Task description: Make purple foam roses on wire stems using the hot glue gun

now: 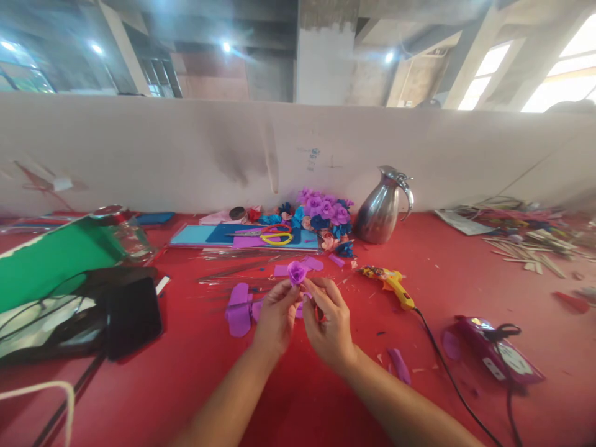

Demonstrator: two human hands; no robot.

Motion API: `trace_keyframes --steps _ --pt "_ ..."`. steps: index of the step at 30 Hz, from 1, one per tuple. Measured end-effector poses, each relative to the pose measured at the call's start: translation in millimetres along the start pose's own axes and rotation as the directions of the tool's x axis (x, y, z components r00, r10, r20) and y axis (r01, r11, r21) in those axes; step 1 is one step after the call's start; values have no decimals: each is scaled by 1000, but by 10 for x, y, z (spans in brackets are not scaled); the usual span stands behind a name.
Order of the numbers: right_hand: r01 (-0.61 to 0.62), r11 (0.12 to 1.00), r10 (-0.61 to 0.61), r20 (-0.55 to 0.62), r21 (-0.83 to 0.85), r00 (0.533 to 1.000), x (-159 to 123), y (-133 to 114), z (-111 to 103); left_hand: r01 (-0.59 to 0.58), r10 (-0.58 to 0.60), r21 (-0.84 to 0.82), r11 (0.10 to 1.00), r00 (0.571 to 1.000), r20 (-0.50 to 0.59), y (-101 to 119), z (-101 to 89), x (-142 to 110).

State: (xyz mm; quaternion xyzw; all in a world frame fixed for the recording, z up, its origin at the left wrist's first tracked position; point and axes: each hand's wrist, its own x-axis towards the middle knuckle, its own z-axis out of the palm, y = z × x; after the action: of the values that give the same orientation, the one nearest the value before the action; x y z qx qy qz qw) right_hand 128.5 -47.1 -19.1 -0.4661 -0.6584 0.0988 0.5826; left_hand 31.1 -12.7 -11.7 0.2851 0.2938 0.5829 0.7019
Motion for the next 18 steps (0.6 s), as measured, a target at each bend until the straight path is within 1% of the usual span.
trace_keyframes --steps 3,5,6,7,8,10,11,12,13,14,15,16,17,18 --pt "12 998 -9 42 -66 999 18 -47 -1 35 -35 -26 999 999 9 16 -2 24" --pt "47 995 -41 71 -89 997 104 -73 -48 33 -34 -12 999 999 -38 27 -9 57" --pt "60 993 -51 84 -100 995 171 -68 -97 4 -4 -7 1000 997 -73 31 -15 75" --pt "55 991 -45 88 -123 995 249 -43 -171 -11 10 -5 1000 995 -101 32 -22 93" --pt "28 986 -14 88 -164 996 330 5 -271 -1 2 5 1000 995 -102 32 -31 108" --pt "-91 952 100 16 -293 995 470 184 -550 13 -12 19 1000 995 -95 28 -49 125" --pt "-155 918 165 -5 -365 986 515 314 -719 21 -18 27 999 996 -86 26 -57 126" --pt "-235 863 246 -35 -447 969 539 465 -897 23 -21 35 999 997 -80 23 -65 125" --pt "-320 785 330 -80 -530 941 544 631 -1074 27 -23 43 999 997 -74 21 -71 122" --pt "-411 683 419 -136 -604 898 531 802 -1238 33 -30 51 998 997 -69 20 -75 119" --pt "-497 577 517 -181 -648 836 504 968 -1382 45 -41 56 997 997 -62 19 -77 115" --pt "-565 491 616 -194 -663 763 469 1119 -1500 62 -59 59 996 997 -57 18 -76 111" --pt "-585 466 659 -182 -664 730 430 1247 -1589 86 -83 59 995 995 -51 19 -74 107" --pt "-595 455 689 -162 -662 707 391 1349 -1648 116 -114 57 992 992 -46 21 -69 101"
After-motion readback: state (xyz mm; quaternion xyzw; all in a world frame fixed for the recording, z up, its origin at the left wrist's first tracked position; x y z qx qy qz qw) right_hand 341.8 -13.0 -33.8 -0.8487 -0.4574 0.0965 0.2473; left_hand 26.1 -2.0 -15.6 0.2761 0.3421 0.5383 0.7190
